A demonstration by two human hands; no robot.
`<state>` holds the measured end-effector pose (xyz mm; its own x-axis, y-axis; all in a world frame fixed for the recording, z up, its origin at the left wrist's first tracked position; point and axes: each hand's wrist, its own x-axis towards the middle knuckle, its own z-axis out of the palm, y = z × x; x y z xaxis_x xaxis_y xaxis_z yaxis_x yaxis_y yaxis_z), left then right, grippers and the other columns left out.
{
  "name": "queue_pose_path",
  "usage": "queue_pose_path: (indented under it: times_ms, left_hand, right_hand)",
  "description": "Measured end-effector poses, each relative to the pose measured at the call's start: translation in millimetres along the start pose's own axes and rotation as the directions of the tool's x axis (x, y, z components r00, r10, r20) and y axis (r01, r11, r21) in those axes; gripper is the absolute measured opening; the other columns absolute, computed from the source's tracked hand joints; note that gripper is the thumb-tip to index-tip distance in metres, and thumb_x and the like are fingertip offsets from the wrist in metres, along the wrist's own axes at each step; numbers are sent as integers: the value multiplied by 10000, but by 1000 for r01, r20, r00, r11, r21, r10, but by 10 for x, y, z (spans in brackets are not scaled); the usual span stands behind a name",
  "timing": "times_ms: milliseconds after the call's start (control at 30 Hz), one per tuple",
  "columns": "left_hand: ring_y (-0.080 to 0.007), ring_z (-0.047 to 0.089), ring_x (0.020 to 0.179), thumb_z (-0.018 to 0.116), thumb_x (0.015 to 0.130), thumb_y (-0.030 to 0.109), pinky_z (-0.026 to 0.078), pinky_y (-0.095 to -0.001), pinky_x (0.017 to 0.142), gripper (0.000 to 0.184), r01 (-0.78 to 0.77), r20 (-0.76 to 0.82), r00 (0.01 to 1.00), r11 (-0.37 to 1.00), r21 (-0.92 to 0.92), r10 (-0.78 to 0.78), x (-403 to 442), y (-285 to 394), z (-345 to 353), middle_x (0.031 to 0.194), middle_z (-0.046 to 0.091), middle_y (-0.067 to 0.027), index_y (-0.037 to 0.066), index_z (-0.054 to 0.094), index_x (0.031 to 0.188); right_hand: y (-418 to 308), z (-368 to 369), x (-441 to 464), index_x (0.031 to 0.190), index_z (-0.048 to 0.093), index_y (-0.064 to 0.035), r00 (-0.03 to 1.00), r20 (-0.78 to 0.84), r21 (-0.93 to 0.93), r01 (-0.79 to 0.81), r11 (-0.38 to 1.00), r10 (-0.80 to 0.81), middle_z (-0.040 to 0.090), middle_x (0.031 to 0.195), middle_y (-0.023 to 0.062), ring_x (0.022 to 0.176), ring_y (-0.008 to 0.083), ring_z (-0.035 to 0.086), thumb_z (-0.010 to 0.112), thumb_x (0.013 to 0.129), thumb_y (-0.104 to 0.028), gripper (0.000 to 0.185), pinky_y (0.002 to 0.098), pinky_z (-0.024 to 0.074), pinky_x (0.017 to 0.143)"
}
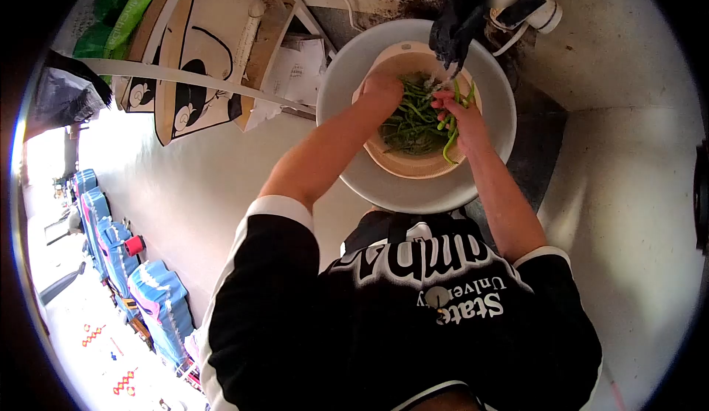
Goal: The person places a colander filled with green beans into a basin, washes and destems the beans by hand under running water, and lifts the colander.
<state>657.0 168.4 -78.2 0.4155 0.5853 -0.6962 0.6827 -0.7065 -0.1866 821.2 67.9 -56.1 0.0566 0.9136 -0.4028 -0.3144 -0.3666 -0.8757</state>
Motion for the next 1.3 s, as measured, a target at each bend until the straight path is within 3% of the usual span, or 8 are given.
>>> queue_pose_path:
  times_ms: [200, 400, 500, 633, 800, 900, 1100, 1300]
  left_hand:
    - [-253, 641, 801, 570, 746, 90, 521, -351, 613, 150, -45, -482, 875, 984, -175, -46, -854, -62, -468, 847, 647, -88, 75, 623, 886]
    - [-311, 602, 815, 509, 783, 129, 488, -408, 692, 187, -291, -576, 817, 886, -360, 33, -773, 208, -236, 851, 607, -138, 92, 572, 955]
    - [-313, 595, 821, 500, 806, 164, 475, -398, 713, 174, -549, -616, 738, 775, -313, 274, -839, 107, -170, 873, 608, -133, 109, 560, 960]
    - [-317, 590, 789, 459, 871, 213, 462, -387, 677, 177, -314, -514, 828, 575, -756, -224, -881, -100, -78, 877, 613, -126, 94, 559, 955]
    - [-190, 568, 647, 416, 923, 269, 426, -325, 593, 250, -266, -332, 893, 238, -934, -304, -774, -224, 119, 733, 580, -91, 63, 558, 923]
    - [-103, 456, 563, 410, 935, 253, 383, -272, 542, 256, -348, -316, 821, 23, -937, -476, -757, -213, 47, 693, 516, -32, 41, 550, 905]
    - [-74, 365, 538, 397, 948, 205, 327, -216, 513, 208, -435, -267, 867, -377, -818, -421, -860, -277, -55, 721, 458, 21, 36, 518, 949]
    - [-136, 514, 603, 476, 899, 292, 405, -276, 534, 294, -254, -188, 935, -195, -948, -301, -800, -298, 367, 731, 550, -66, 11, 508, 979]
  right_hand:
    - [-65, 110, -19, 968, 602, -55, 944, 217, 49, -266, 963, 250, 600, 782, 35, 646, 109, 482, 520, 899, -241, 215, 251, 393, 572]
    - [38, 271, 128, 765, 574, -91, 964, 61, 231, -266, 936, 259, 512, 624, 10, 618, 108, 464, 568, 860, -343, 270, 278, 340, 532]
    - [84, 103, 192, 749, 576, -93, 919, 224, -108, -308, 945, 325, 514, 639, 6, 596, 115, 460, 571, 857, -315, 247, 273, 340, 521]
    - [10, -36, 220, 766, 598, -79, 957, 162, -301, -183, 936, 240, 551, 685, 20, 580, 128, 475, 548, 862, -300, 246, 289, 362, 544]
    - [-93, 229, 42, 908, 613, -40, 873, 322, -657, -72, 751, 365, 592, 737, 71, 726, 185, 569, 508, 867, -260, 247, 319, 434, 666]
    - [423, 379, 140, 1035, 588, -38, 897, 332, -936, 275, 220, 292, 618, 879, 126, 877, 267, 589, 503, 851, -209, 265, 361, 456, 765]
    - [786, 214, 230, 1114, 544, -35, 893, 432, -902, 431, 35, 130, 613, 975, 155, 906, 334, 578, 503, 836, -113, 292, 393, 459, 780]
    - [70, 204, 272, 984, 577, -42, 949, 176, -745, -46, 665, 262, 628, 812, 72, 631, 163, 570, 541, 865, -199, 201, 330, 463, 606]
